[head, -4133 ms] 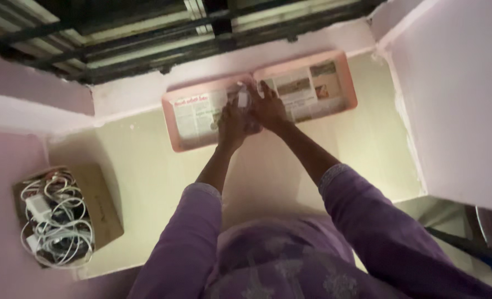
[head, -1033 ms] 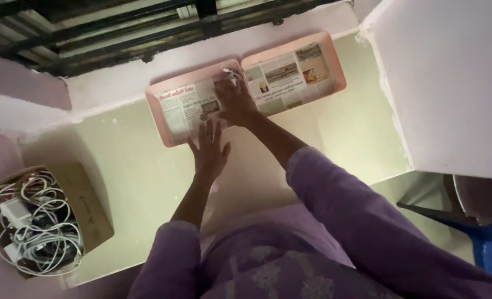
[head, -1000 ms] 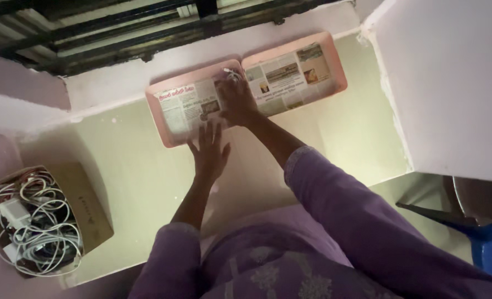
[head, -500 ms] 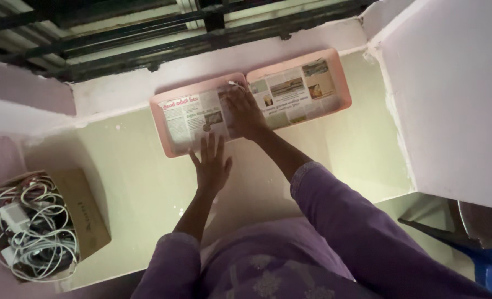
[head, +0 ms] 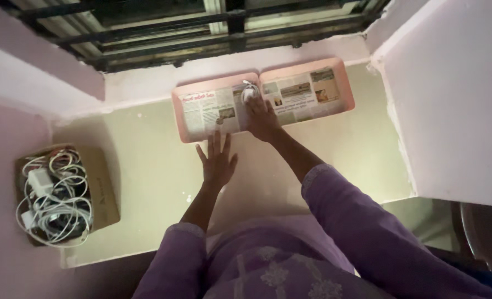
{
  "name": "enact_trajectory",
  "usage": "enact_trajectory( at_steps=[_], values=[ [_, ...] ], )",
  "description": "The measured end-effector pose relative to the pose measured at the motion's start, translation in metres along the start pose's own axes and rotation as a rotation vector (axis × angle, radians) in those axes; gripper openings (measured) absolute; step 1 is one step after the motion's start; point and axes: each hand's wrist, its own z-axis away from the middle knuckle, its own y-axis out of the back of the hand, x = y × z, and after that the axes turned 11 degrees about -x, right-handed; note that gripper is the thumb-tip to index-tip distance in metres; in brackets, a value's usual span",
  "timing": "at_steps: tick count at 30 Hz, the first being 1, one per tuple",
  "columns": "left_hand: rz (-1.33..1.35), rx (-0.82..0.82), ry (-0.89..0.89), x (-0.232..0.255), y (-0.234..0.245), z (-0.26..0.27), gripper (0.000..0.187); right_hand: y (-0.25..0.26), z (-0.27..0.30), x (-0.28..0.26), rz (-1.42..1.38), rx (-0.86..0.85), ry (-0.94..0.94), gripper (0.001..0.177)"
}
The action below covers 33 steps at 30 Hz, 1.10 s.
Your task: The person untangles several power adapters and white cables from a box and places them into sections of a pink tray.
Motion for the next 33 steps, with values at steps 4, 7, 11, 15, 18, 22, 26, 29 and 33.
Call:
enact_trajectory(
  at_steps=[4,7,11,15,18,22,26,29,33],
  values=[
    [0.056,0.004,0.056,-0.007,0.023,0.01,0.08,0.014,0.003,-0.012,-0.046,-0.072,0.024,0.082],
    [0.095,-0.004,0.069,-0.022,0.044,0.028,0.078,0.037,0.006,-0.032,-0.066,-0.176,0.05,0.087],
    [0.13,0.103,0.011,-0.048,0.07,0.068,0.072,0.067,0.003,-0.073,-0.238,-0.177,0.126,0.083],
    [0.204,-0.018,0.105,-0.078,0.099,0.111,0.057,0.087,0.0,-0.139,-0.291,-0.076,0.361,0.066],
    [0.291,0.092,0.139,-0.097,0.119,0.141,0.06,0.117,-0.008,-0.197,-0.385,-0.094,0.462,0.061],
    [0.278,0.342,0.185,-0.142,0.142,0.166,0.054,0.155,-0.024,-0.273,-0.494,0.003,0.651,0.058],
    [0.329,0.652,0.237,-0.219,0.161,0.183,0.04,0.18,-0.047,-0.339,-0.546,-0.06,0.671,0.059],
    [0.393,0.634,0.502,-0.288,0.17,0.182,0.043,0.189,-0.062,-0.375,-0.566,-0.011,0.754,0.057],
    [0.279,0.676,0.486,-0.354,0.161,0.162,0.062,0.195,-0.071,-0.404,-0.587,0.051,0.807,0.053]
  ],
)
